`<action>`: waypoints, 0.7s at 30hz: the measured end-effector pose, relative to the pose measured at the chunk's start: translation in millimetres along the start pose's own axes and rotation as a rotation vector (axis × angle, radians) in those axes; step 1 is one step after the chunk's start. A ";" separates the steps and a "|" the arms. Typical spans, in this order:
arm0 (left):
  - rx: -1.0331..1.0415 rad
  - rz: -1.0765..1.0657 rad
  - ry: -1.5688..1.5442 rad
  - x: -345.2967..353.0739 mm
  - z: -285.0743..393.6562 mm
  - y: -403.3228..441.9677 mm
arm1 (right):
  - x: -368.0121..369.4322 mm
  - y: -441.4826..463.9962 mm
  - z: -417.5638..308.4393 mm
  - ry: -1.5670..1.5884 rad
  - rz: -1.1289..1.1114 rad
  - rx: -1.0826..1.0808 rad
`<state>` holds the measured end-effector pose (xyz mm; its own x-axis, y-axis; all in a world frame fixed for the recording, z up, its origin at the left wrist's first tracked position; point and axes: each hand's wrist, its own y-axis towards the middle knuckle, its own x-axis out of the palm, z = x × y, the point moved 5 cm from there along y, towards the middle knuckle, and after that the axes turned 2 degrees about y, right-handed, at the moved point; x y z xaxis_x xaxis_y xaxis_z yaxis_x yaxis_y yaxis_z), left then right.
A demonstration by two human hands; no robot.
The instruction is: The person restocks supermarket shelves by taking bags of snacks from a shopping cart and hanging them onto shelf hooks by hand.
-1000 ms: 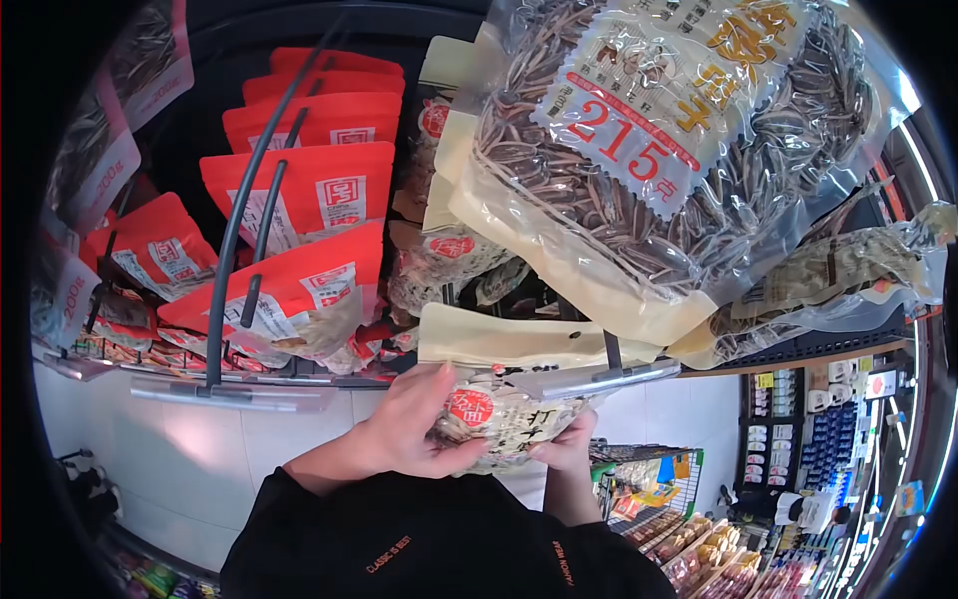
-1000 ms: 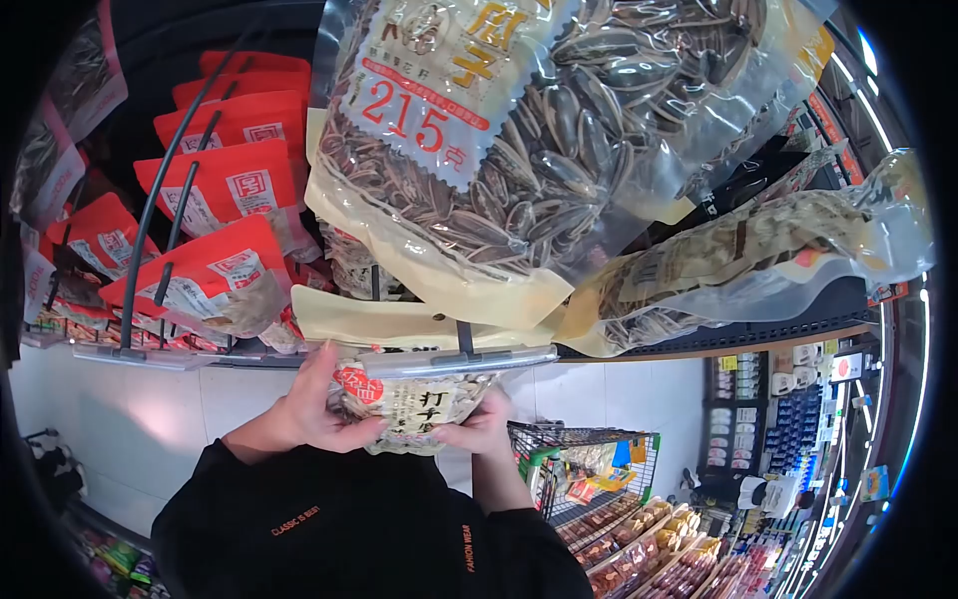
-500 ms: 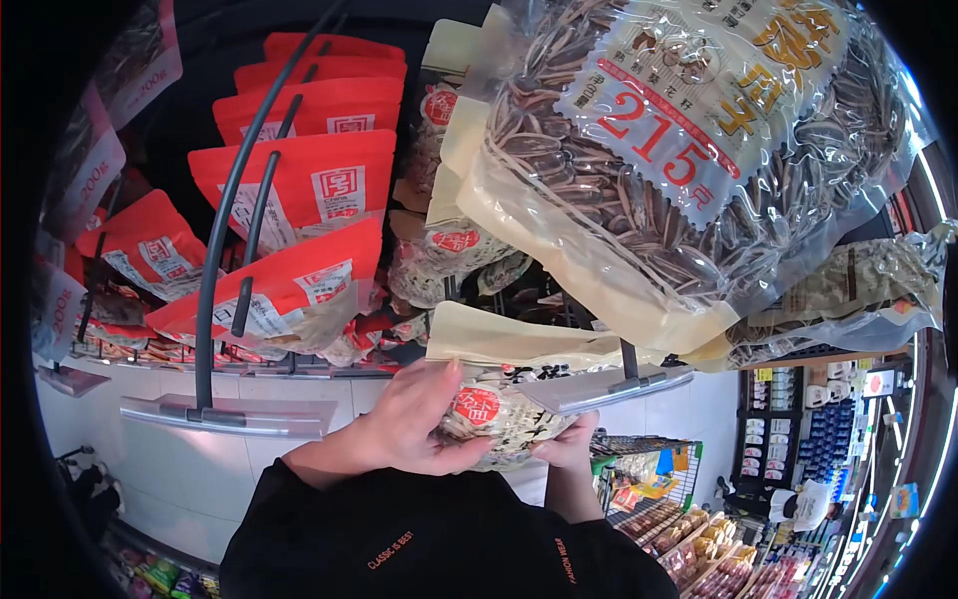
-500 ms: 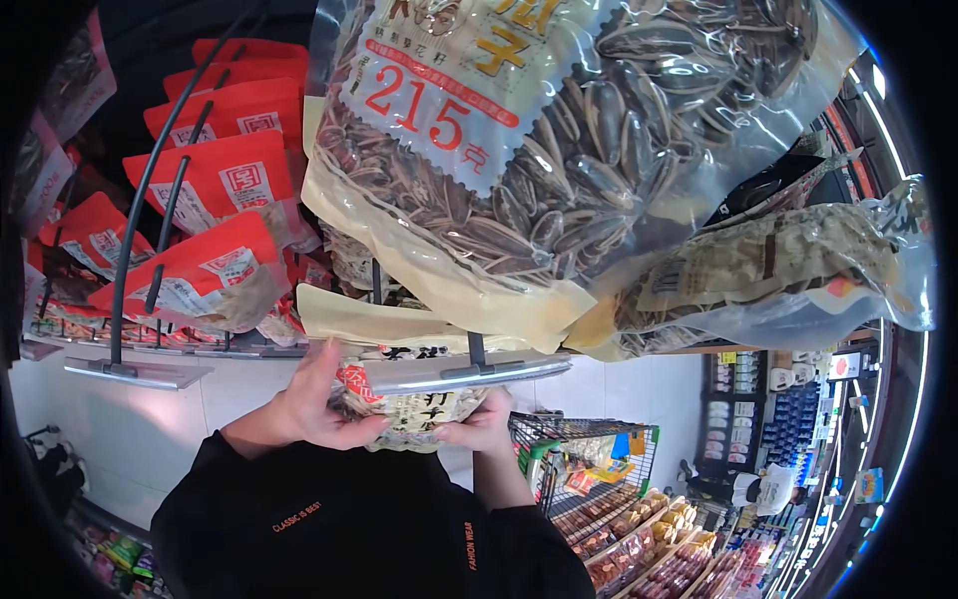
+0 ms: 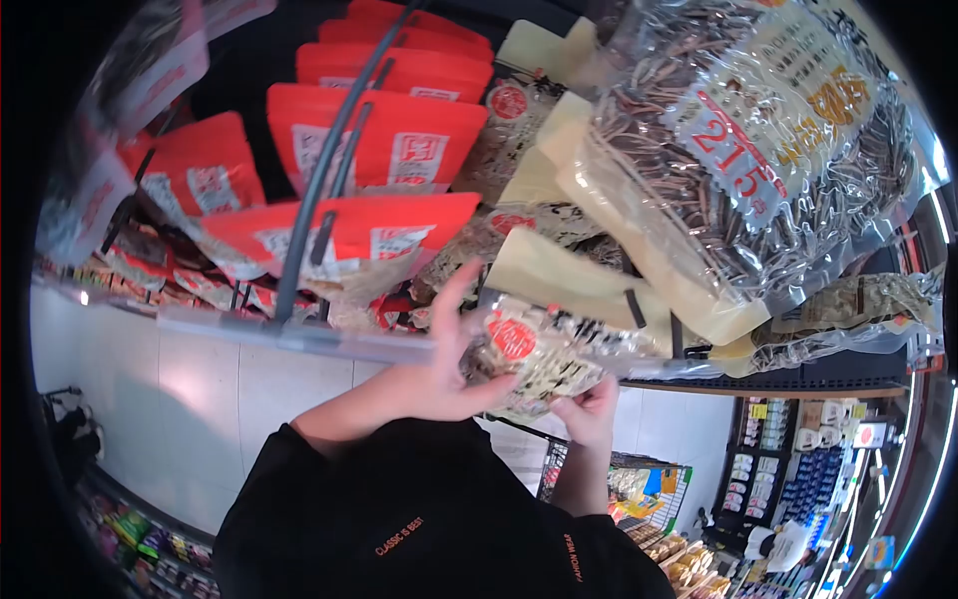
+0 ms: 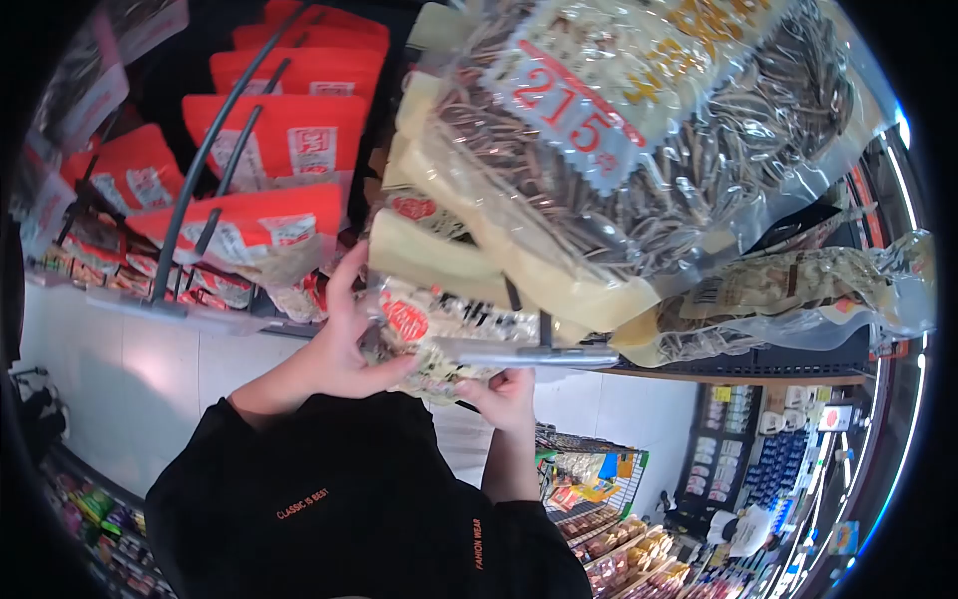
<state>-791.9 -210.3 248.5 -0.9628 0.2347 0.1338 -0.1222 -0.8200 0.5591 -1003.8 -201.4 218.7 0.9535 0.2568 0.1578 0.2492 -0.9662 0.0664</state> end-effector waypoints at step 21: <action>-0.319 0.150 -0.095 -22.5 -18.9 53.6 | -3.9 78.8 0.4 0.003 -0.118 -0.092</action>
<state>-781.2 -269.4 260.0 -0.9508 0.1346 0.2790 -0.0646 -0.9670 0.2465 -987.8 -278.5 223.0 0.9181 0.3682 0.1466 0.3423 -0.9232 0.1749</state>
